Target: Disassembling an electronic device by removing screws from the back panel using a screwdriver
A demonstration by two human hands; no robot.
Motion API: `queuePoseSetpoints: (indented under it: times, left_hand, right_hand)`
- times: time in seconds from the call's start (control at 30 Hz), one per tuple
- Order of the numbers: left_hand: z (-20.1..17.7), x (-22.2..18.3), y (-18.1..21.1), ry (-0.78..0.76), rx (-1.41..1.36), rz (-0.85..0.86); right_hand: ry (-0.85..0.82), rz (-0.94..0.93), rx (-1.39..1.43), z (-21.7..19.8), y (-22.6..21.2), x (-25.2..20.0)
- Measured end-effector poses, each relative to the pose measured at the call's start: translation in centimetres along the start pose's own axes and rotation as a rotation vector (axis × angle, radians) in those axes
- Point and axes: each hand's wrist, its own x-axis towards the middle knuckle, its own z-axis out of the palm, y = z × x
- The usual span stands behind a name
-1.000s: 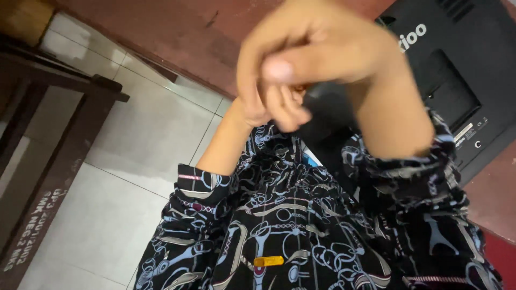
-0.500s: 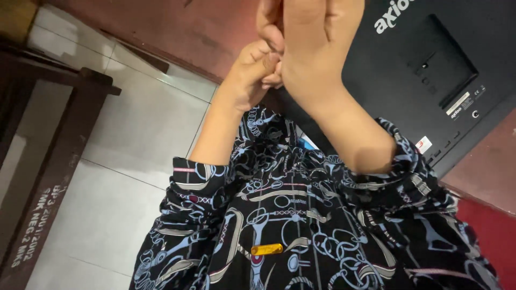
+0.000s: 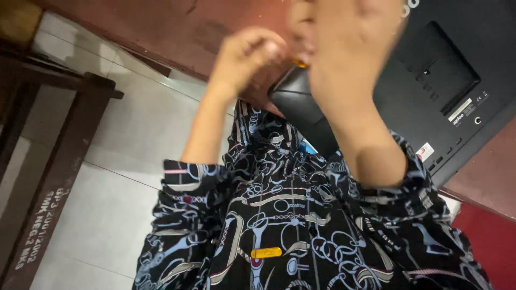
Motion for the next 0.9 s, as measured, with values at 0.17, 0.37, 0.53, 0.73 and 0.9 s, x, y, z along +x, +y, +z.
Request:
queuePoseSetpoints:
  times: [0.17, 0.37, 0.53, 0.73, 0.9]
  left_hand:
    - [-8.7, 2.8, -2.3, 0.697, 0.77, 0.302]
    - [-11.4, 5.7, -1.3, 0.626, 1.295, 0.232]
    - [-10.4, 6.4, -1.1, 0.705, 1.253, 0.1]
    - [-9.9, 6.9, -0.2, 0.709, 1.231, -0.013]
    - [-9.6, 6.7, 0.0, 0.706, 1.229, -0.09]
  right_hand:
    - [-0.083, -0.48, -0.329, -0.8, -2.1, -1.5]
    - [-0.319, -0.376, -0.239, -2.4, -1.9, -0.2]
    - [-0.261, -0.269, -0.259, -3.6, -0.7, 0.2]
    - [-0.552, -0.171, -0.728, -5.8, 5.7, 0.2]
    - [-0.753, -0.326, -0.884, -5.1, 10.8, -1.6]
